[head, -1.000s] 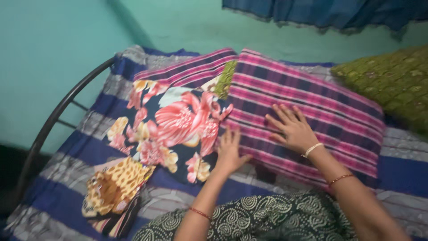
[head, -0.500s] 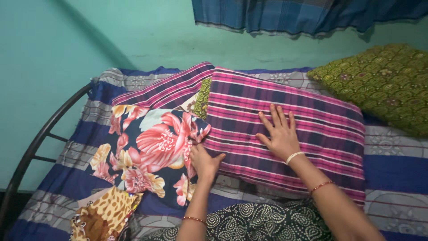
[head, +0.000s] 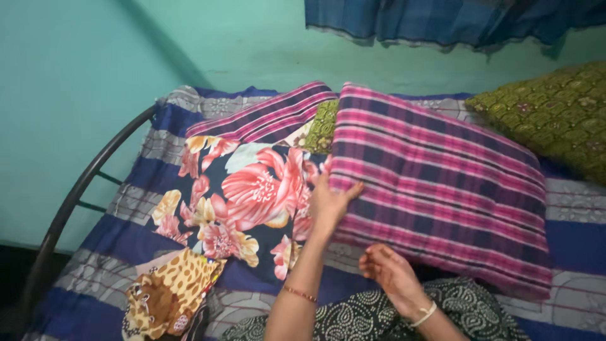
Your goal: The person unfolds and folds clothes on a bed by hand.
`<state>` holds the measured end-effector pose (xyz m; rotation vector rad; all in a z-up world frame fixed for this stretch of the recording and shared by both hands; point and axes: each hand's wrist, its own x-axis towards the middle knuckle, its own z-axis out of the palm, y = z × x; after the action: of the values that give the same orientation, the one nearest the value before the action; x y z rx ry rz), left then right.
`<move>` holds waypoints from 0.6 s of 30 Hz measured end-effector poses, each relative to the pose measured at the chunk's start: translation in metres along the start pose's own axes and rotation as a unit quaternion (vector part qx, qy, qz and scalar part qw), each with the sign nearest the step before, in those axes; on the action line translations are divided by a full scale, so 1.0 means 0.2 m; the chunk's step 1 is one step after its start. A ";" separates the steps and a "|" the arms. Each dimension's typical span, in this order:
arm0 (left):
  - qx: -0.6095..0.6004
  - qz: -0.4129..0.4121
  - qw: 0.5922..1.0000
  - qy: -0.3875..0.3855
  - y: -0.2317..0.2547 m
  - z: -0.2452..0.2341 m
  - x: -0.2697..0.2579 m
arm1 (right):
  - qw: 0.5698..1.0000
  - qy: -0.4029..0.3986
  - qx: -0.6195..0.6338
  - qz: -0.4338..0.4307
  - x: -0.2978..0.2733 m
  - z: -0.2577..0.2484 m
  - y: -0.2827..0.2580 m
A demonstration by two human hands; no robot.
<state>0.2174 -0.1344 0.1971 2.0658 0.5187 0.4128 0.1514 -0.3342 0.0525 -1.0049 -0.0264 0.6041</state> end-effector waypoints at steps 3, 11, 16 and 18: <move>-0.128 -0.051 0.990 -0.039 0.11 0.00 0.00 | 0.959 0.105 0.255 0.059 0.03 -0.12 0.04; -0.290 -0.076 0.952 -0.068 0.28 -0.05 -0.13 | 0.846 0.340 0.410 0.001 -0.04 -0.31 -0.06; -0.261 -0.034 0.962 -0.069 0.36 -0.13 -0.17 | 0.910 0.268 0.314 -0.044 -0.05 -0.49 -0.49; -0.336 -0.024 0.940 -0.056 0.36 -0.12 -0.18 | 0.920 0.209 0.294 -0.152 -0.10 -0.48 -0.74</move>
<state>0.1900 -0.1699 0.2686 1.4013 0.2994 0.3749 0.2306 -0.4762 0.1223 -0.5065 0.3540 0.0830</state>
